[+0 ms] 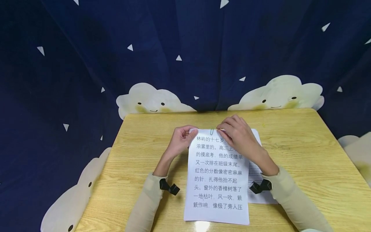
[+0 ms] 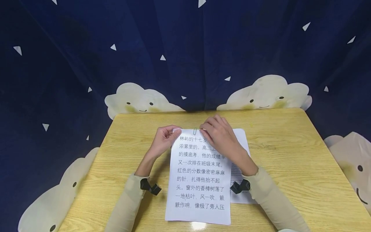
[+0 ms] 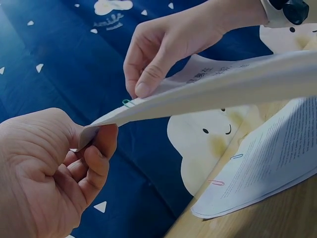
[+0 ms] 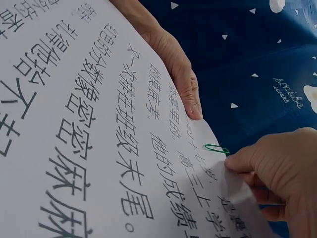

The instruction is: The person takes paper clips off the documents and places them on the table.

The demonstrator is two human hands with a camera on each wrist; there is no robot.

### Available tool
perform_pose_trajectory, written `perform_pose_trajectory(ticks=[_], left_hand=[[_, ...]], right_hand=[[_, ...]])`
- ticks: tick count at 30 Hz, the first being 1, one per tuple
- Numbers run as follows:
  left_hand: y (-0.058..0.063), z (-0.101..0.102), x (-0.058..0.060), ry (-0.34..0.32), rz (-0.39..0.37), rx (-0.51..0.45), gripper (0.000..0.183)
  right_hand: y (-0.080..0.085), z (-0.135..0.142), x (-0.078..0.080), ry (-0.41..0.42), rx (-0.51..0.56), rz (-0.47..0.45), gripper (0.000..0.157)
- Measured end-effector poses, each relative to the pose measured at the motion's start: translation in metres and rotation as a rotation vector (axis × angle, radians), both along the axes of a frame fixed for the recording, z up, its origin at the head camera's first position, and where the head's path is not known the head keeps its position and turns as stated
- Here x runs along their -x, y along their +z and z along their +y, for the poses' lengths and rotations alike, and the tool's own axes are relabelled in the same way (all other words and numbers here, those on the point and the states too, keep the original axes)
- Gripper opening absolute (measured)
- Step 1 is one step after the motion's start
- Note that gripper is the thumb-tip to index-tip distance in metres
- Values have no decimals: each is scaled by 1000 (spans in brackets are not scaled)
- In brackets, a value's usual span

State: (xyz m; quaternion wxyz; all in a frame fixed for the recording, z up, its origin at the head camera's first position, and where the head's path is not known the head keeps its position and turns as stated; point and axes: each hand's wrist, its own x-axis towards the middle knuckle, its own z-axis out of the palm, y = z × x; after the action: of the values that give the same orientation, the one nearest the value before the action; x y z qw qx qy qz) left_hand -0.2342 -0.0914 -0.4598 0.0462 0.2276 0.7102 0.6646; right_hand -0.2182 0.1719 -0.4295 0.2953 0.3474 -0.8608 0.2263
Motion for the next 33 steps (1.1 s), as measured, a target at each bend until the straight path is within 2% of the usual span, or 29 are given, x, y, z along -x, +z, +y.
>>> perform_pose_trajectory(ticks=[8, 22, 33], left_hand=[[0, 1, 0, -3, -3, 20, 21], [-1, 2, -1, -24, 16, 11, 22], [0, 3, -2, -26, 1, 20, 23]], right_hand=[[-5, -4, 2, 80, 73, -43, 5], [-5, -6, 0, 73, 89, -89, 6], [-5, -8, -1, 75, 80, -101, 6]])
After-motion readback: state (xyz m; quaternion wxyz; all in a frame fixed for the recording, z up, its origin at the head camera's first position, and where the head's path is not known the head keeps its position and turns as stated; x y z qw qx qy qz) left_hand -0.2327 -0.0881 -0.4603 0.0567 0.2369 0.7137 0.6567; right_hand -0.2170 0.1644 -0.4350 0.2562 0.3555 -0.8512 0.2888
